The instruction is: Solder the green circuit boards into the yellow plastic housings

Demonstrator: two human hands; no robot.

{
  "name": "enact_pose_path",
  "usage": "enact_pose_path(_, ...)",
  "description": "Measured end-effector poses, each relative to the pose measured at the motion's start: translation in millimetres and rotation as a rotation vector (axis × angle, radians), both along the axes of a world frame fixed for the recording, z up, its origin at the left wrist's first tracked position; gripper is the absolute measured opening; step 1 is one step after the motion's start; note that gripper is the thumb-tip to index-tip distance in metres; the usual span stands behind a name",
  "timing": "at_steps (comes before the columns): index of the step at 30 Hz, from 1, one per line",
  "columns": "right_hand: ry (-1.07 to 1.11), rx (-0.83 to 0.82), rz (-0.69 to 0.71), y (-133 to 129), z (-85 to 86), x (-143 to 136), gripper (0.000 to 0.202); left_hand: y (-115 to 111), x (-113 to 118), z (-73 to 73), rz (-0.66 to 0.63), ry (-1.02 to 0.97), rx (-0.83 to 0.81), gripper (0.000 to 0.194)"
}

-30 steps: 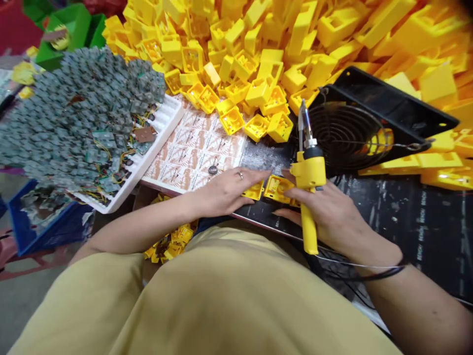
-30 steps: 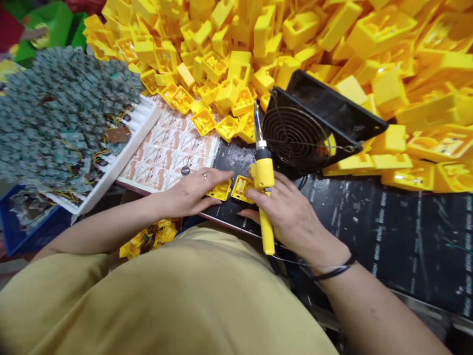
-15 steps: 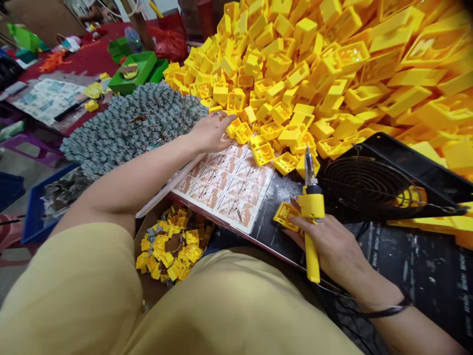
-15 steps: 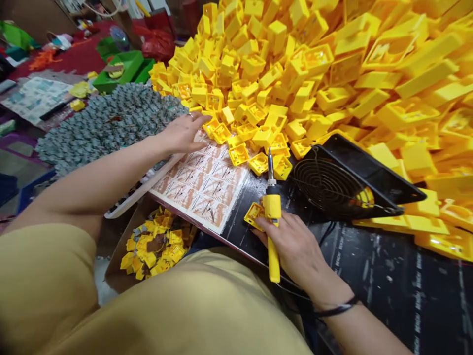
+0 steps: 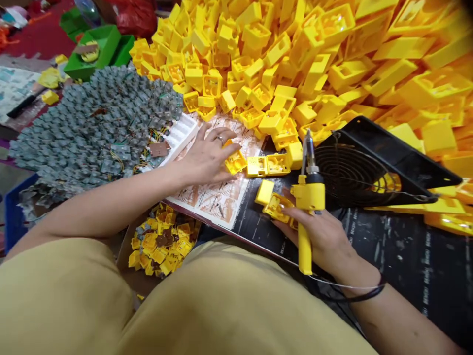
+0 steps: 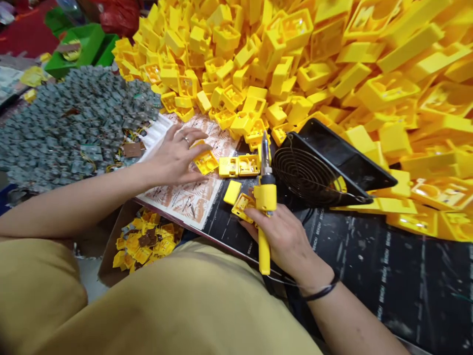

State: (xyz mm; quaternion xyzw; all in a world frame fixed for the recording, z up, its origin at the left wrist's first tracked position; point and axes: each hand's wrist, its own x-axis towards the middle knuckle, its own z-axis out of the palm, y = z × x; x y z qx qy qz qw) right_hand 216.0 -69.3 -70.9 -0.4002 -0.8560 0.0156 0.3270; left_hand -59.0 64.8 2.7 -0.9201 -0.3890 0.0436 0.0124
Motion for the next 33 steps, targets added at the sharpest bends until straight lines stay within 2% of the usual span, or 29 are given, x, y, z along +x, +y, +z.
enact_pose_path(4,-0.009,-0.009,-0.010,1.3,-1.2,0.5,0.041,-36.7,-1.5,-10.3,-0.063,-0.023,0.075,0.062)
enact_pose_path(7,-0.023,-0.019,-0.016,1.8,2.3,-0.5,0.043,-58.8,1.3,-20.2,-0.076,0.028,0.069,0.072)
enact_pose_path(9,-0.036,-0.025,-0.006,2.1,6.0,-2.0,0.042,-66.7,9.3,-23.8,-0.069,-0.035,0.101,0.081)
enact_pose_path(11,-0.044,-0.018,-0.003,1.7,9.4,-3.2,0.040,-67.7,22.0,-24.6,-0.115,-0.158,0.114,0.084)
enact_pose_path(14,-0.059,-0.015,-0.019,-1.2,13.0,-1.3,0.036,-60.6,41.6,-23.9,-0.259,-0.225,0.008,0.058)
enact_pose_path(16,-0.072,-0.028,-0.032,-5.4,14.4,4.1,0.036,-55.9,48.4,-24.9,-0.298,-0.285,-0.099,0.047)
enact_pose_path(20,-0.102,-0.080,-0.032,-15.9,15.6,19.5,0.040,-58.0,43.5,-30.4,-0.336,-0.504,-0.297,0.053)
enact_pose_path(24,-0.102,-0.093,-0.022,-20.9,14.8,25.2,0.037,-69.7,33.6,-29.6,-0.359,-0.279,-0.229,0.049)
enact_pose_path(28,-0.093,-0.111,-0.014,-20.3,10.3,22.3,0.044,-82.1,41.3,-22.7,-0.235,-0.193,-0.069,0.083)
enact_pose_path(29,-0.088,-0.112,-0.018,-19.9,8.8,21.8,0.046,-84.8,46.3,-22.2,-0.206,-0.182,-0.027,0.086)
enact_pose_path(31,-0.076,-0.102,-0.022,-19.5,5.8,21.7,0.049,-88.4,56.9,-22.9,-0.171,-0.154,0.027,0.076)
enact_pose_path(33,-0.063,-0.089,-0.016,-19.6,3.7,23.1,0.050,-88.5,63.9,-24.0,-0.180,-0.157,0.002,0.058)
